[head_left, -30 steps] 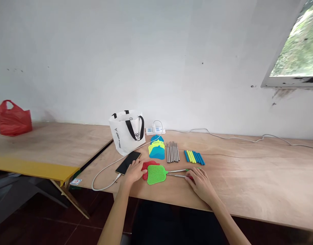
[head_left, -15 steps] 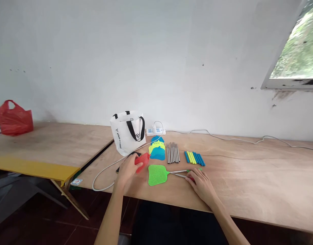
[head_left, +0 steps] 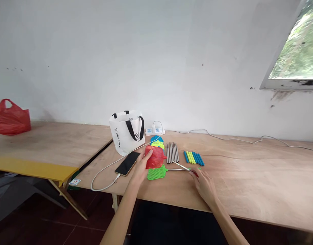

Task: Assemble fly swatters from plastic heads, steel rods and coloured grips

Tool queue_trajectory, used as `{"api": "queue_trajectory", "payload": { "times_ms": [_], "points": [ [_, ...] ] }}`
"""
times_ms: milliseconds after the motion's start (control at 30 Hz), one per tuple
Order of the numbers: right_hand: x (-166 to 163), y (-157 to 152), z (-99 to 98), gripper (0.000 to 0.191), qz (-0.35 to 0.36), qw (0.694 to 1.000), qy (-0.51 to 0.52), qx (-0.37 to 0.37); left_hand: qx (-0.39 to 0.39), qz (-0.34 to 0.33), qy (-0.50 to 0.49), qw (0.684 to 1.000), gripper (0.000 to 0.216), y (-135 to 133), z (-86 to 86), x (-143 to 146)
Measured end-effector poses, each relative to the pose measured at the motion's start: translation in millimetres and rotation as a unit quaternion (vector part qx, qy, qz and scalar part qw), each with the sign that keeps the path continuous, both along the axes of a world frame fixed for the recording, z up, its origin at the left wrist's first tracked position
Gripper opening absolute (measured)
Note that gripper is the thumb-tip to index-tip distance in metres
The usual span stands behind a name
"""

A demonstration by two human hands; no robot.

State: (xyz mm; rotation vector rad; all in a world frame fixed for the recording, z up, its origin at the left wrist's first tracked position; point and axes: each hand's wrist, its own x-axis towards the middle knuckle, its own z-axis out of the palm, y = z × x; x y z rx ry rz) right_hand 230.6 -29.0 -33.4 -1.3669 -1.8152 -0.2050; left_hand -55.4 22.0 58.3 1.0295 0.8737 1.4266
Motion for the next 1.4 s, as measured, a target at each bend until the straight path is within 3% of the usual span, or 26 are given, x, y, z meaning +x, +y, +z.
{"api": "queue_trajectory", "payload": {
  "times_ms": [133, 267, 867, 1200, 1400],
  "points": [
    [2, 0, 3.4, 0.026, 0.054, 0.996, 0.054, 0.044, -0.016, -0.002, 0.001, 1.000, 0.058, 1, -6.6, 8],
    [1, -2, 5.0, 0.034, 0.088, 0.994, 0.025, 0.065, -0.006, 0.017, 0.018, 1.000, 0.059, 5, -11.5, 6],
    [-4, -5, 8.1, 0.036, 0.081, 0.994, -0.019, 0.066, -0.009, -0.020, 0.003, 1.000, 0.051, 13, -28.0, 12],
    [6, -4, 5.4, 0.043, 0.052, 0.991, -0.092, 0.083, 0.094, 0.023, 0.174, 0.980, 0.047, 7, -24.6, 12],
    [13, -3, 2.0, 0.045, 0.047, 0.990, -0.094, 0.091, 0.134, 0.011, 0.207, 0.969, 0.039, -1, -21.9, 20]
  ]
}}
